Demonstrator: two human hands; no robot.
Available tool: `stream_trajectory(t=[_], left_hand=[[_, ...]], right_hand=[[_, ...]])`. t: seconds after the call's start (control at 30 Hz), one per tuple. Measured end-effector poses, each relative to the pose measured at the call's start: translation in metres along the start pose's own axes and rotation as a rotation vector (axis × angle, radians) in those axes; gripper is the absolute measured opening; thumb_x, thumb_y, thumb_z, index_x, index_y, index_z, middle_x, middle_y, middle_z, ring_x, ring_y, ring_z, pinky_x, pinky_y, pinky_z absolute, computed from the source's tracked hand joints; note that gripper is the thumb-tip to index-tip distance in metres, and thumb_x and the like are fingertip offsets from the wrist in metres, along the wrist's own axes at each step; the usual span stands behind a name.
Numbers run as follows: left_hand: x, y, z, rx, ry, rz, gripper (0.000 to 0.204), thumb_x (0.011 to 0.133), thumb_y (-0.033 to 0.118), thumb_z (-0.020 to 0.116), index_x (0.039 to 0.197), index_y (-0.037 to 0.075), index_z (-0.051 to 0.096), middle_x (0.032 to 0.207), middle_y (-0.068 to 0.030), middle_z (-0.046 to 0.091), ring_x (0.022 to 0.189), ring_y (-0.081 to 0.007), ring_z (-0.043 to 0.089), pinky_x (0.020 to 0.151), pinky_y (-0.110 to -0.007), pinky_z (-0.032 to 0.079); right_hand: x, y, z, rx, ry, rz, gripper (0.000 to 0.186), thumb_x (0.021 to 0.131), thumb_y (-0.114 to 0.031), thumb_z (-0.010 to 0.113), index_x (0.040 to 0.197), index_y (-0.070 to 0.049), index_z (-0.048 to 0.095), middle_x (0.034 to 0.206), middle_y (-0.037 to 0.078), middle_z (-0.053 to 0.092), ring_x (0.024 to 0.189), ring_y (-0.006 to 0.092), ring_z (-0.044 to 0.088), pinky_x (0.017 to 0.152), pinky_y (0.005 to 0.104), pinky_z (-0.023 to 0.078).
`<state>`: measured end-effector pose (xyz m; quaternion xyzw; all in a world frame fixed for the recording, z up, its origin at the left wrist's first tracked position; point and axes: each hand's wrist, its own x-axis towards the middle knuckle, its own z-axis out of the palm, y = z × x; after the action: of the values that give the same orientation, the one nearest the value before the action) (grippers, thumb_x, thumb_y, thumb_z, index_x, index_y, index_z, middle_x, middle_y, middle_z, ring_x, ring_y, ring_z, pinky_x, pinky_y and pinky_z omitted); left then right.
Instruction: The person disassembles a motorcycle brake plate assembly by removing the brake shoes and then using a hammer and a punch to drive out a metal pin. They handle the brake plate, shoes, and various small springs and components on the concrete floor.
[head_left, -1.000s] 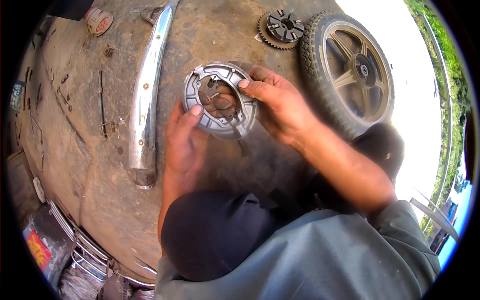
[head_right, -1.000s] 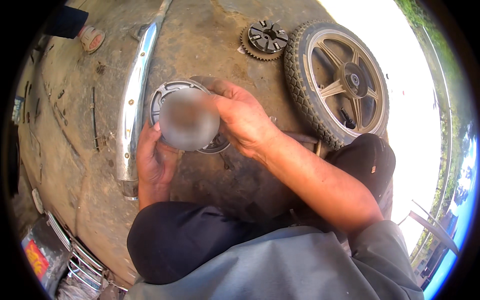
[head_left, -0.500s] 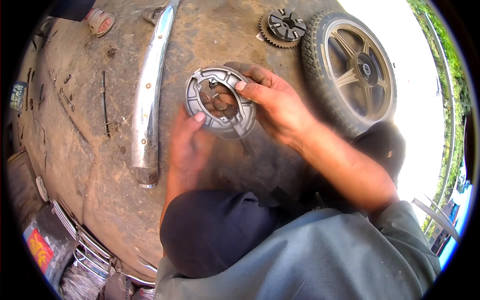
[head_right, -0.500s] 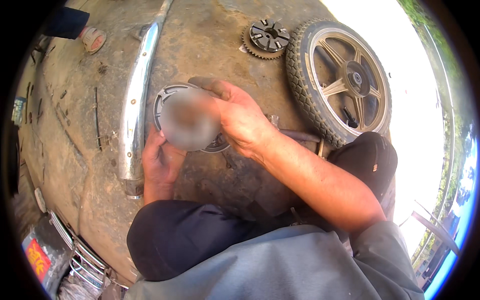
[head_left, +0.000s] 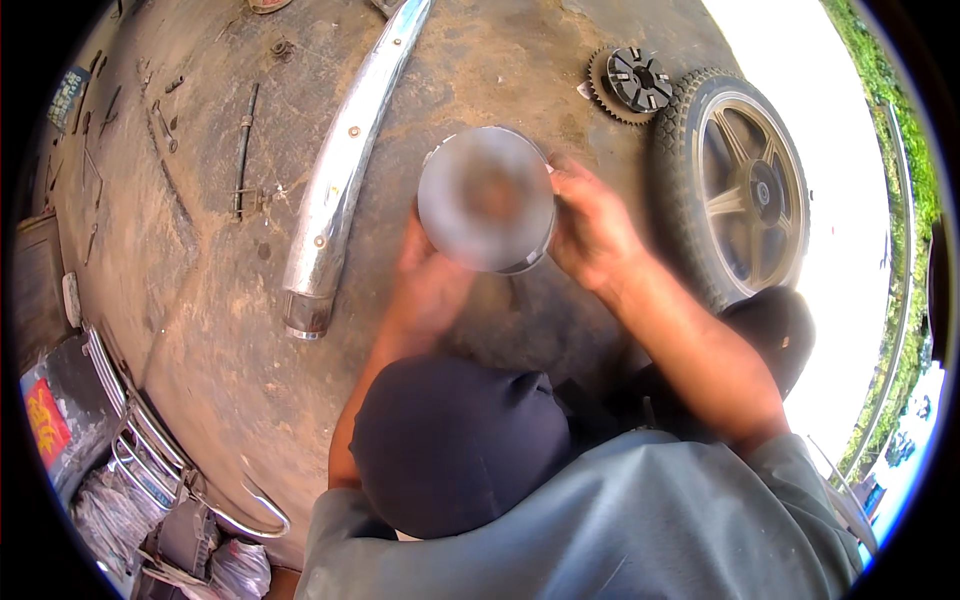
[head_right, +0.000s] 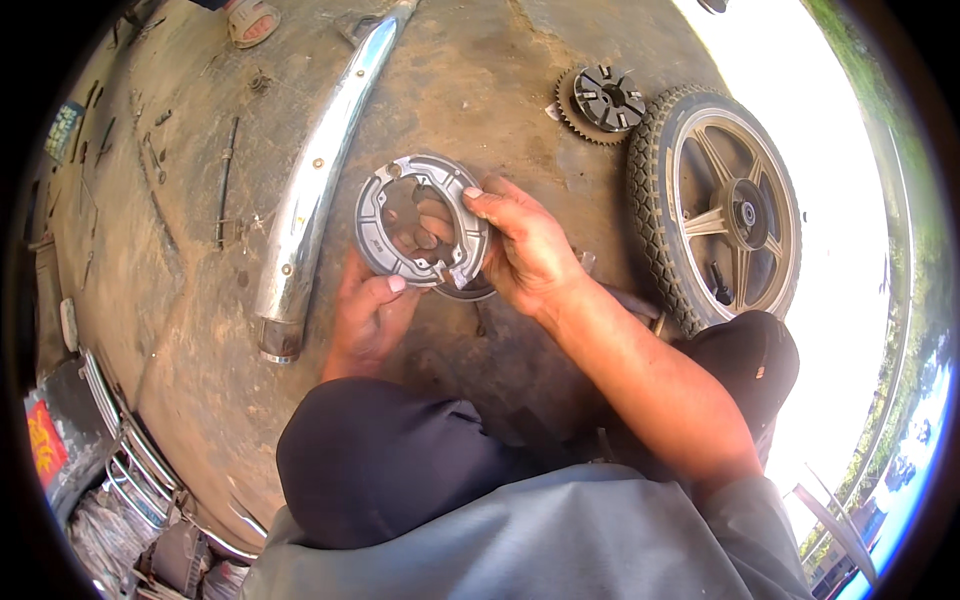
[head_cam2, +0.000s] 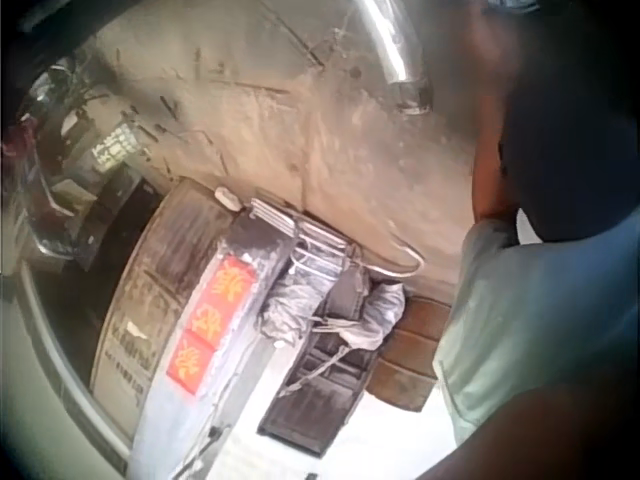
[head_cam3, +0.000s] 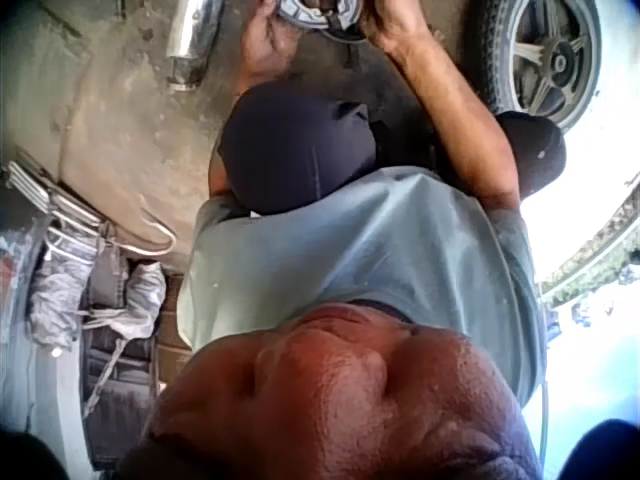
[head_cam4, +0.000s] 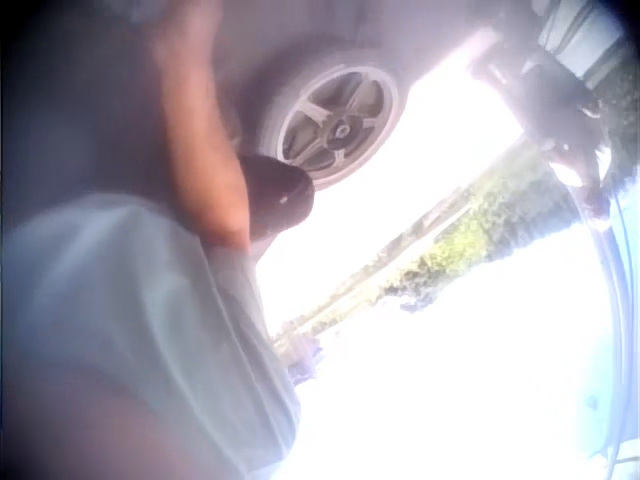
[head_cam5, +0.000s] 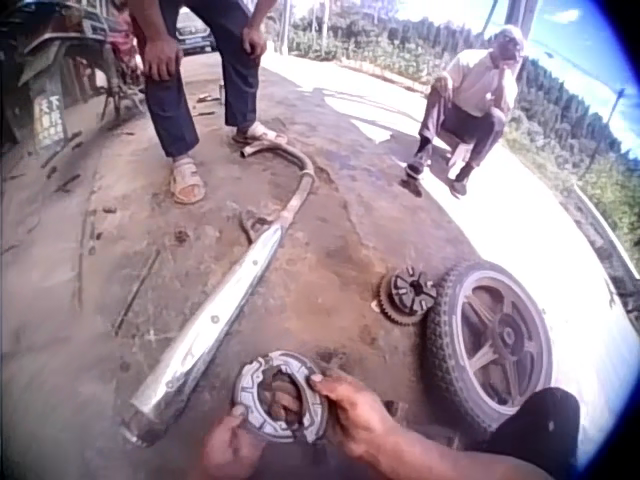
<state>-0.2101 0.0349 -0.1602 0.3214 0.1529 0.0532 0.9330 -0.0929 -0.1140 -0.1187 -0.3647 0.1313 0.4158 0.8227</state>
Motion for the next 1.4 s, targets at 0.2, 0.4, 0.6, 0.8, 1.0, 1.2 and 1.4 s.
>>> stream_trajectory(t=[0.2, 0.4, 0.6, 0.8, 1.0, 1.2, 1.4], left_hand=[[-0.011, 0.007, -0.025, -0.018, 0.14, 0.064, 0.048, 0.098, 0.023, 0.051, 0.14, 0.002, 0.047, 0.133, -0.017, 0.059, 0.126, -0.0275, 0.057, 0.108, -0.043, 0.043], [-0.034, 0.057, -0.055, 0.331, 0.237, 0.134, 0.059, 0.094, 0.011, 0.057, 0.148, -0.004, 0.037, 0.126, -0.0132, 0.061, 0.107, -0.0186, 0.061, 0.089, -0.035, 0.05], [-0.07, 0.106, -0.102, 0.492, 0.33, 0.211, 0.061, 0.096, 0.021, 0.068, 0.146, -0.001, 0.042, 0.117, -0.011, 0.066, 0.105, -0.0167, 0.063, 0.083, -0.03, 0.052], [-0.114, 0.158, -0.109, 0.38, 0.576, 0.232, 0.063, 0.093, 0.043, 0.076, 0.135, 0.001, 0.055, 0.117, -0.0084, 0.067, 0.107, -0.0183, 0.063, 0.092, -0.032, 0.05], [-0.138, 0.138, -0.207, 0.411, 0.72, 0.519, 0.055, 0.098, 0.046, 0.068, 0.129, 0.002, 0.059, 0.116, -0.0096, 0.068, 0.108, -0.0201, 0.064, 0.094, -0.036, 0.052], [-0.157, 0.115, -0.279, 0.215, 0.833, 0.532, 0.055, 0.1, 0.051, 0.061, 0.127, 0.003, 0.059, 0.12, -0.0122, 0.069, 0.114, -0.0253, 0.065, 0.099, -0.042, 0.052], [-0.175, 0.124, -0.263, -0.27, 0.686, 0.461, 0.062, 0.097, 0.054, 0.064, 0.134, 0.004, 0.058, 0.125, -0.0106, 0.067, 0.118, -0.0275, 0.062, 0.105, -0.046, 0.048]], right_hand=[[0.017, 0.024, 0.012, -0.097, -0.01, 0.114, 0.043, 0.102, -0.016, 0.056, 0.14, 0.002, 0.049, 0.128, 0.019, 0.066, 0.112, 0.0293, 0.07, 0.088, 0.0444, 0.061], [0.043, 0.061, 0.054, -0.265, -0.065, 0.17, 0.037, 0.102, -0.012, 0.058, 0.135, 0.004, 0.051, 0.123, 0.019, 0.068, 0.103, 0.0273, 0.073, 0.078, 0.0399, 0.064], [0.054, 0.107, 0.134, -0.699, -0.309, 0.227, 0.034, 0.099, -0.009, 0.066, 0.13, 0.004, 0.062, 0.114, 0.012, 0.072, 0.096, 0.0172, 0.071, 0.085, 0.0298, 0.059], [0.068, 0.146, 0.214, -1.2, -0.525, 0.374, 0.043, 0.092, -0.015, 0.073, 0.129, 0.005, 0.065, 0.103, 0.01, 0.073, 0.094, 0.0144, 0.067, 0.082, 0.0291, 0.054], [0.116, 0.221, 0.235, -1.324, -0.82, 0.196, 0.051, 0.093, -0.016, 0.069, 0.135, 0.009, 0.055, 0.114, 0.016, 0.069, 0.101, 0.0213, 0.066, 0.089, 0.0325, 0.053], [0.149, 0.256, 0.243, -0.989, -0.611, 0.629, 0.044, 0.094, -0.001, 0.058, 0.136, 0.008, 0.054, 0.128, 0.018, 0.062, 0.109, 0.0226, 0.064, 0.089, 0.0323, 0.054], [0.127, 0.285, 0.246, -1.322, -0.713, 0.107, 0.033, 0.097, 0.003, 0.056, 0.128, 0.004, 0.062, 0.11, 0.014, 0.073, 0.104, 0.0202, 0.07, 0.099, 0.0316, 0.053]])
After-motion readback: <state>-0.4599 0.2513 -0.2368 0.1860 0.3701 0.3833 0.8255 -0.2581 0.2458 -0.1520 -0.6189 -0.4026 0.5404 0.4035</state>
